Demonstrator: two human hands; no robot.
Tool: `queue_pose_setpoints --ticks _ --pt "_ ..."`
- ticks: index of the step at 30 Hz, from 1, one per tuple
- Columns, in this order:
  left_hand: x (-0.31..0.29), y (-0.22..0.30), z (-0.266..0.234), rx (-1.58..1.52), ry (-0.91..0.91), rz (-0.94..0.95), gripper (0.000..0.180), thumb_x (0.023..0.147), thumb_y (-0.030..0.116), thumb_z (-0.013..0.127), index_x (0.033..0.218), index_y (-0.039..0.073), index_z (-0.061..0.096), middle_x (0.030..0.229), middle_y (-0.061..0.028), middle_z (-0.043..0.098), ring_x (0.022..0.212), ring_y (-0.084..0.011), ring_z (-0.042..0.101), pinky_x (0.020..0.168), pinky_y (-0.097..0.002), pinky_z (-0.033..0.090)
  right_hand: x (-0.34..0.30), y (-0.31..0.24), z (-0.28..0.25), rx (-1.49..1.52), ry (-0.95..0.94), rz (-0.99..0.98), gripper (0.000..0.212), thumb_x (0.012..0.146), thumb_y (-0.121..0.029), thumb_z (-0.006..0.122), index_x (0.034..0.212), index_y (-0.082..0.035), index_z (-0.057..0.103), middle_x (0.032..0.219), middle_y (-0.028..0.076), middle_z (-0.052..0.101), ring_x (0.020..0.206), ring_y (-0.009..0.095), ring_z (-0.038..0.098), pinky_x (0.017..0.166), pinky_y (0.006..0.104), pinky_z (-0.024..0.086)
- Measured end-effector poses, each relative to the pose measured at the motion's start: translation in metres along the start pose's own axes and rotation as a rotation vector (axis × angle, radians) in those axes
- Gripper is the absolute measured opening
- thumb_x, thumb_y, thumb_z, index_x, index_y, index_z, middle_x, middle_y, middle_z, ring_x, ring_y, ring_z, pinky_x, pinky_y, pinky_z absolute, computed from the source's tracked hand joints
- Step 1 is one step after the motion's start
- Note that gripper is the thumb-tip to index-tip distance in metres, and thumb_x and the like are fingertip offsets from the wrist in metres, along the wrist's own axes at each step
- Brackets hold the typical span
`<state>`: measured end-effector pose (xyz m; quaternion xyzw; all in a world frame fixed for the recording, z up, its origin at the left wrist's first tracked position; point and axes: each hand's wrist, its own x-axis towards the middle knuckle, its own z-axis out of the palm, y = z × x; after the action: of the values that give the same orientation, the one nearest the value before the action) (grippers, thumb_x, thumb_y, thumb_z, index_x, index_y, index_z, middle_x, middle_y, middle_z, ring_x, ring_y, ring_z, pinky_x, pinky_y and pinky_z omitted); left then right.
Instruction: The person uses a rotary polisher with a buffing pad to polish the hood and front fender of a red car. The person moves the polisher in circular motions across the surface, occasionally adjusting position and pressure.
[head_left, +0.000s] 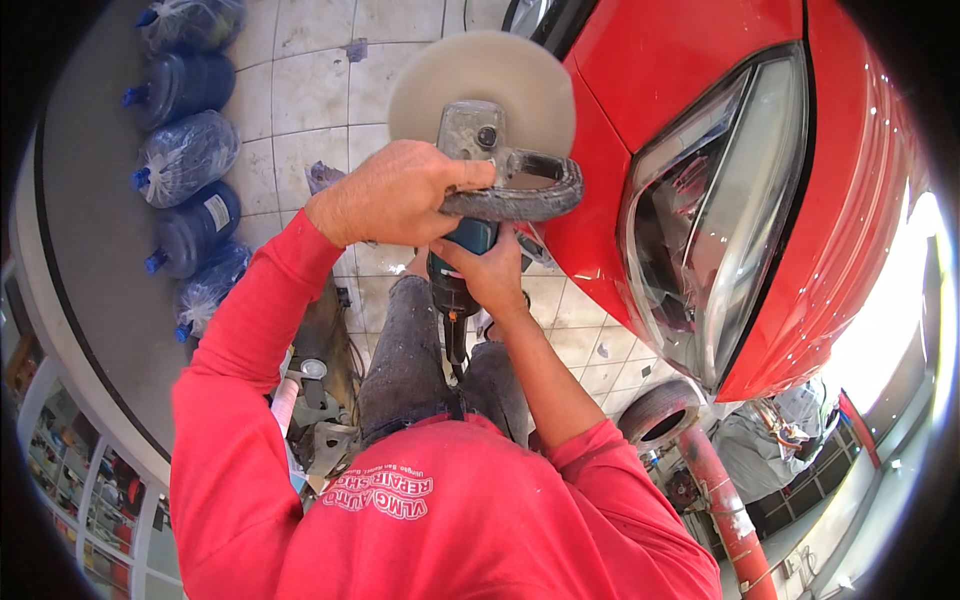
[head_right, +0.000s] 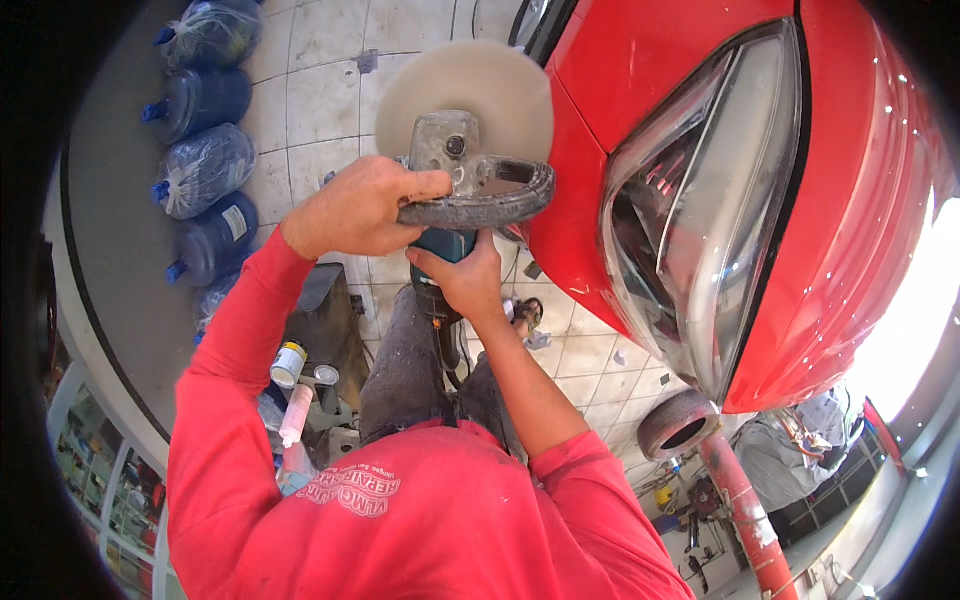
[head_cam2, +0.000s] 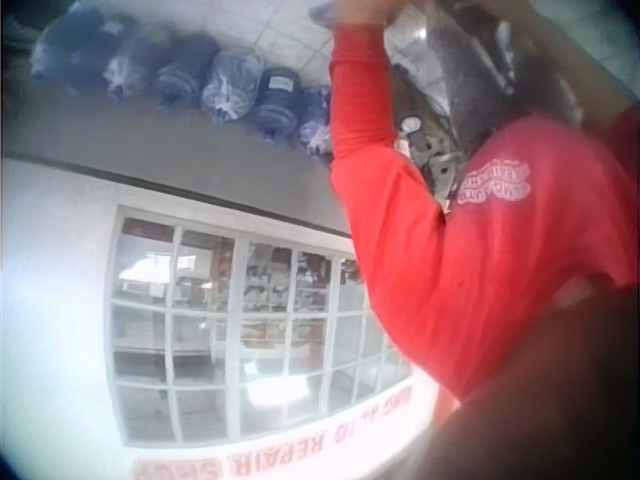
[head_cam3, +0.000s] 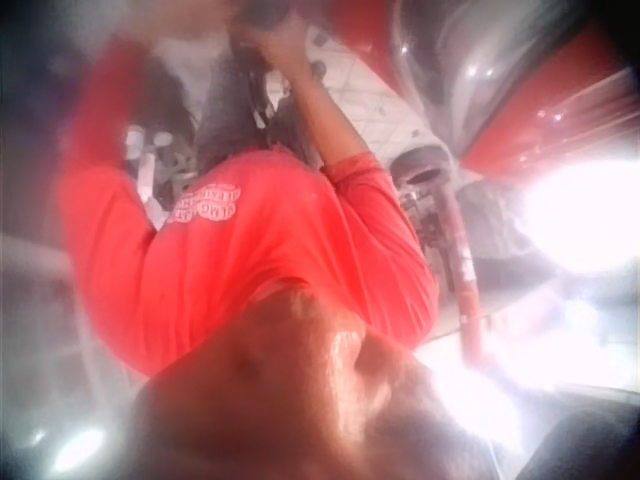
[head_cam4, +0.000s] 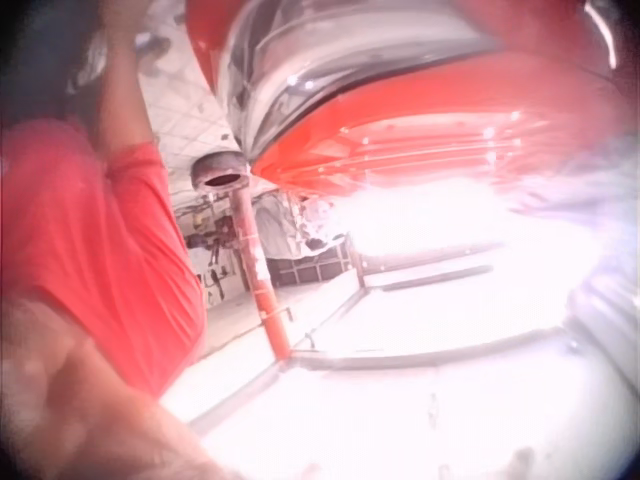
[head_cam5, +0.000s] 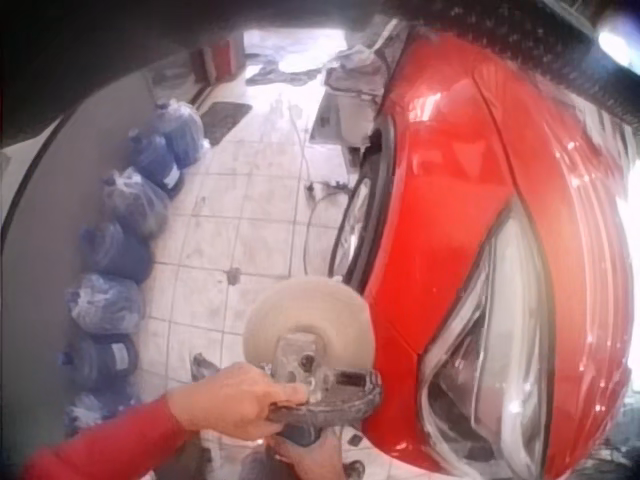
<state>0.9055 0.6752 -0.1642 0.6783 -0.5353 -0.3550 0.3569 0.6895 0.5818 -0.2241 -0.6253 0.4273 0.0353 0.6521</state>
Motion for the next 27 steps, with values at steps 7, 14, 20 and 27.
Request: queue_pose_setpoints --ticks 7,14,20,27 --pt "0.018 0.039 0.035 0.167 0.107 -0.214 0.033 0.086 0.031 0.083 0.108 0.011 0.070 0.074 -0.0180 0.071 0.076 -0.0426 0.073 0.067 -0.0521 0.057 0.007 0.034 0.008 -0.177 0.127 -0.192 0.084 0.077 -0.030 0.097 0.142 0.002 0.056 0.124 0.019 0.076 0.116 0.031 0.073 0.101 0.0442 0.056" --pt "0.022 -0.017 0.116 0.130 0.125 -0.386 0.034 0.085 0.034 0.079 0.108 0.010 0.073 0.075 -0.0218 0.073 0.074 -0.0459 0.075 0.068 -0.0559 0.060 0.031 0.119 -0.006 -0.560 -0.064 -0.102 0.054 0.089 -0.021 0.089 0.135 -0.003 0.068 0.129 0.018 0.076 0.121 0.028 0.073 0.101 0.0444 0.057" --pt "0.008 -0.026 0.143 0.111 0.038 -0.393 0.033 0.083 0.027 0.075 0.109 0.008 0.073 0.076 -0.0225 0.074 0.074 -0.0454 0.075 0.069 -0.0566 0.060 0.020 0.170 -0.010 -0.474 -0.208 0.051 0.063 0.090 -0.021 0.090 0.145 -0.006 0.064 0.145 0.016 0.070 0.132 0.026 0.067 0.108 0.0420 0.054" --pt "0.041 -0.033 0.068 0.378 0.149 -0.187 0.025 0.084 0.025 0.076 0.101 0.010 0.065 0.070 -0.0148 0.072 0.068 -0.0385 0.075 0.060 -0.0489 0.056 0.131 0.122 0.003 -0.130 -0.332 -0.256 0.074 0.100 -0.023 0.080 0.163 -0.010 0.044 0.167 0.013 0.049 0.151 0.023 0.049 0.124 0.0408 0.040"
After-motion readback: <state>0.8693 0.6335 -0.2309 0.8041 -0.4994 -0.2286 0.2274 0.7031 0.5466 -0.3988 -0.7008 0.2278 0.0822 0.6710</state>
